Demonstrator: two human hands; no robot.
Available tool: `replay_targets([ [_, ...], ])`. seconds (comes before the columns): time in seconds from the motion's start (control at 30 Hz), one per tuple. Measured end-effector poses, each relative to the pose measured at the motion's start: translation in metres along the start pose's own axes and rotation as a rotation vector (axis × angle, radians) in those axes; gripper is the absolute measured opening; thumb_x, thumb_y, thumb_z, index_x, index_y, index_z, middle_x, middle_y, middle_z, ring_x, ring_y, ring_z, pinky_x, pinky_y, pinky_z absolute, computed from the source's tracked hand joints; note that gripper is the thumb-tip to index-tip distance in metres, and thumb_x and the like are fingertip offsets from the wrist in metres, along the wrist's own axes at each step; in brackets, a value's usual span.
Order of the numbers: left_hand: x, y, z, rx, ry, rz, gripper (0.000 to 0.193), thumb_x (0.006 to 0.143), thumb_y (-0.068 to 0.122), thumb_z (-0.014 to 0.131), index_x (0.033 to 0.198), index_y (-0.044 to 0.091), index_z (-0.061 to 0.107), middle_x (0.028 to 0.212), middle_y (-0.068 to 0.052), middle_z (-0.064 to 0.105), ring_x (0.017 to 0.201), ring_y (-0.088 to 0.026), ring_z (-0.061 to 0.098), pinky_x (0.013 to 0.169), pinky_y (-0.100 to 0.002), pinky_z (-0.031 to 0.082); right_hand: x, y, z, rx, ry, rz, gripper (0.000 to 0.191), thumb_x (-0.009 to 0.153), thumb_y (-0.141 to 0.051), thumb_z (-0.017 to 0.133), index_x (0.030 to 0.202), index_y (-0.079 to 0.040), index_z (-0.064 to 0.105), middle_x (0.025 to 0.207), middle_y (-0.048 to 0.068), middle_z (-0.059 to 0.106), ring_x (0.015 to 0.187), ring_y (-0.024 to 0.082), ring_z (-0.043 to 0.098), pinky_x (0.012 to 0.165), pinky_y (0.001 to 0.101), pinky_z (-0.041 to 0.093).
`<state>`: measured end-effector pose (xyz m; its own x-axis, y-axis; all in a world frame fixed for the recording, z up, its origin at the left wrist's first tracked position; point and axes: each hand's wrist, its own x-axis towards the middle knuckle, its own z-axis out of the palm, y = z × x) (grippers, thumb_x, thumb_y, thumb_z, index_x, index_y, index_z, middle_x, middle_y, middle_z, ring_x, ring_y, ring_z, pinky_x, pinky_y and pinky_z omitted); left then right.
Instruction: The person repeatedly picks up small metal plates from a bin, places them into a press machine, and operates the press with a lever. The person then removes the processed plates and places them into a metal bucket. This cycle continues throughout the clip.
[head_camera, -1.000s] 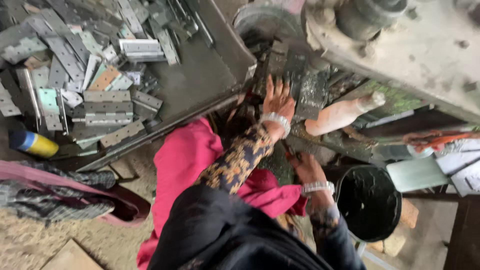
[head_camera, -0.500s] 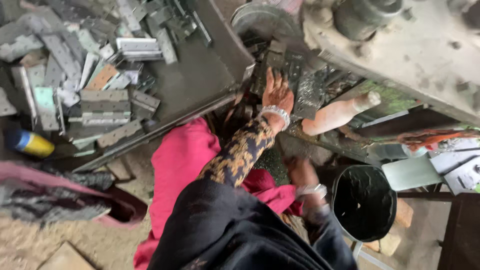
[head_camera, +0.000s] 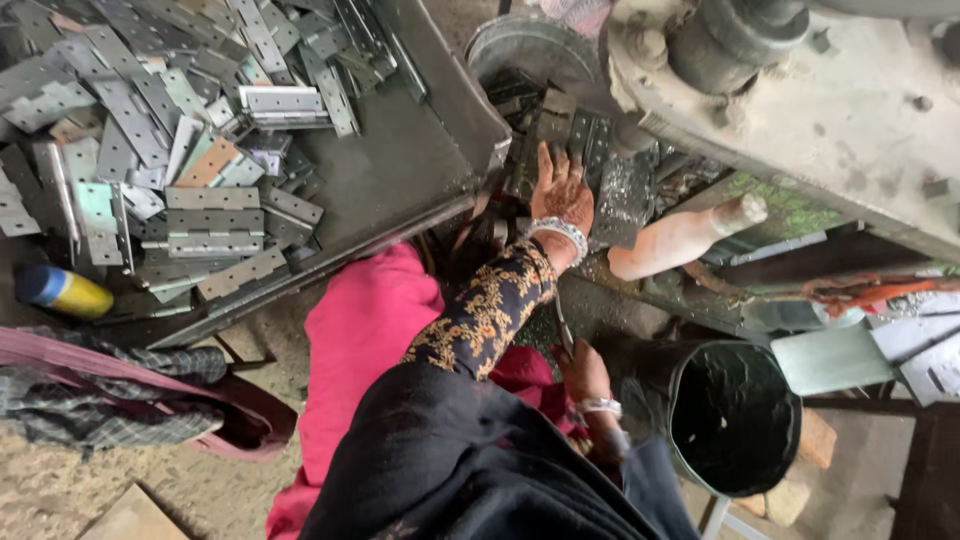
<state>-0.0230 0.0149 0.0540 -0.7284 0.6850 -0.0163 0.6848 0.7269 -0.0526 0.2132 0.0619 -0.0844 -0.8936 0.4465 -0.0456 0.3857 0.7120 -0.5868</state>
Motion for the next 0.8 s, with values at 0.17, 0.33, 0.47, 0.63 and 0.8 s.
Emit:
replay_targets([
  [0.17, -0.034, -0.013, 0.006, -0.08, 0.327, 0.044, 0.043, 0.098, 0.022, 0.051, 0.135, 0.005, 0.063, 0.155, -0.01, 0.045, 0.146, -0.034, 0.034, 0.12, -0.064, 0.001, -0.022, -0.006, 0.019, -0.169, -0.132, 0.286, 0.046, 0.098, -0.047, 0.067, 0.099, -0.002, 0.066, 0.092, 0.027, 0.07, 0.093, 0.048, 0.066, 0.077, 0.055, 0.051],
  [0.33, -0.102, -0.095, -0.004, -0.521, 0.516, 0.275, 0.024, 0.089, 0.019, 0.061, 0.103, 0.003, 0.072, 0.111, -0.013, 0.07, 0.11, -0.033, 0.064, 0.095, -0.051, 0.045, -0.015, -0.026, -0.031, 0.667, 0.424, 0.05, 0.043, 0.094, -0.042, 0.067, 0.119, -0.007, 0.062, 0.105, 0.012, 0.07, 0.088, 0.031, 0.068, 0.078, 0.0434, 0.057],
  [0.47, -0.1, -0.225, -0.012, -0.075, 0.644, -0.117, 0.015, 0.082, 0.018, 0.062, 0.091, 0.007, 0.067, 0.083, -0.012, 0.067, 0.081, -0.031, 0.067, 0.071, -0.045, 0.049, 0.001, -0.054, -0.076, 0.967, 0.65, 0.059, 0.038, 0.107, -0.042, 0.069, 0.12, -0.007, 0.07, 0.112, 0.004, 0.071, 0.093, 0.021, 0.065, 0.078, 0.0294, 0.049],
  [0.63, -0.052, -0.326, -0.001, 0.479, 0.27, -0.651, 0.066, 0.08, 0.027, 0.05, 0.144, 0.013, 0.052, 0.147, -0.005, 0.054, 0.134, -0.028, 0.053, 0.108, -0.053, 0.037, -0.006, -0.088, -0.099, -0.032, 0.649, -0.157, 0.036, 0.109, -0.04, 0.068, 0.114, -0.005, 0.068, 0.108, 0.009, 0.068, 0.096, 0.022, 0.067, 0.083, 0.0356, 0.054],
  [0.8, -0.049, -0.284, 0.028, -0.155, 0.003, -0.551, 0.031, 0.114, 0.011, 0.046, 0.134, 0.002, 0.068, 0.142, -0.02, 0.066, 0.136, -0.035, 0.06, 0.119, -0.053, 0.044, -0.008, -0.107, -0.102, -0.083, 0.565, -0.123, 0.036, 0.104, -0.038, 0.071, 0.118, -0.006, 0.069, 0.112, 0.009, 0.071, 0.097, 0.023, 0.07, 0.085, 0.0372, 0.055],
])
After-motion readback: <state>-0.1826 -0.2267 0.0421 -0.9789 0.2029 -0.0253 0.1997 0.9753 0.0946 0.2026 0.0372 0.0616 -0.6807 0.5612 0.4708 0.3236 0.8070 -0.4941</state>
